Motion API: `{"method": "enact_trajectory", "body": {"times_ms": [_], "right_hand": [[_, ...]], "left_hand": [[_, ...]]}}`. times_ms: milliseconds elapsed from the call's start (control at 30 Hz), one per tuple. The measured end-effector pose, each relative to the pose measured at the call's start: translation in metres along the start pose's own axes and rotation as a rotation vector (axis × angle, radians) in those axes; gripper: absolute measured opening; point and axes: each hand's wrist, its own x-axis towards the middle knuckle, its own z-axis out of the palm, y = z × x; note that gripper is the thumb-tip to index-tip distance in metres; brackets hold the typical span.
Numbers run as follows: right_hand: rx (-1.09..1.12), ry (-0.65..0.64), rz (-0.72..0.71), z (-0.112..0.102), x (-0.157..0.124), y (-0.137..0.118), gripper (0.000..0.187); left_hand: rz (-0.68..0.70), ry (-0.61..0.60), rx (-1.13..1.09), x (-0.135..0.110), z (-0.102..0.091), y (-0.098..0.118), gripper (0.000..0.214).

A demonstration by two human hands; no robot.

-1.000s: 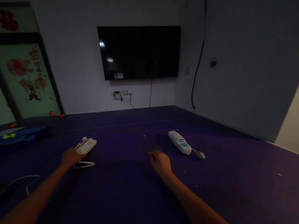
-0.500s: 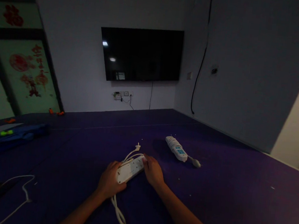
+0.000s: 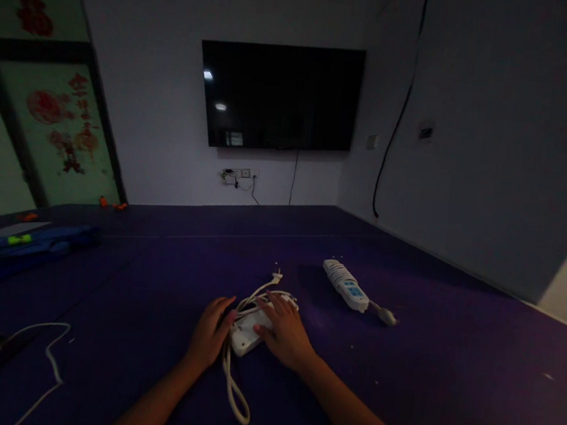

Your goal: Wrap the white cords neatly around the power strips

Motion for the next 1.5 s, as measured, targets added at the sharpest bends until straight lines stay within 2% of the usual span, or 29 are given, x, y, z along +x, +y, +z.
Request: {"method": "enact_trajectory", "body": {"times_ms": [133,400,567,867,1167,1333,1500], "right_hand": [[0.026,-0.111,-0.123,-0.003,-0.004,-0.009,0.065],[-0.009,-0.153,-0.178,-0.004,-0.008,-0.013,0.064],[-0.035,-0.172,-0.191,0.000,-0.004,-0.014,0.054],[0.005,-0.198,-0.379,-0.007,-0.004,-0.005,0.055],[0.210,-0.067,-0.471,-0.007,-0.005,-0.001,0.051],[0.294,-0.002,-0.451,-0.006,-0.006,-0.003,0.037],[0.379,0.057,-0.415,-0.008,-0.005,-0.005,0.045]], "left_hand": [[-0.058,0.098,-0.032,0.004,-0.001,-0.003,0.035],[-0.113,0.039,0.003,0.002,0.004,-0.006,0.017],[-0.137,0.016,0.050,0.002,0.008,-0.012,0.026],[-0.134,-0.017,0.064,0.003,0.008,-0.016,0.036],[-0.116,-0.007,0.049,0.002,0.008,-0.016,0.038],[-0.089,-0.036,0.207,-0.001,0.002,-0.003,0.037],[-0.078,-0.078,0.298,-0.008,0.000,0.007,0.048]]}}
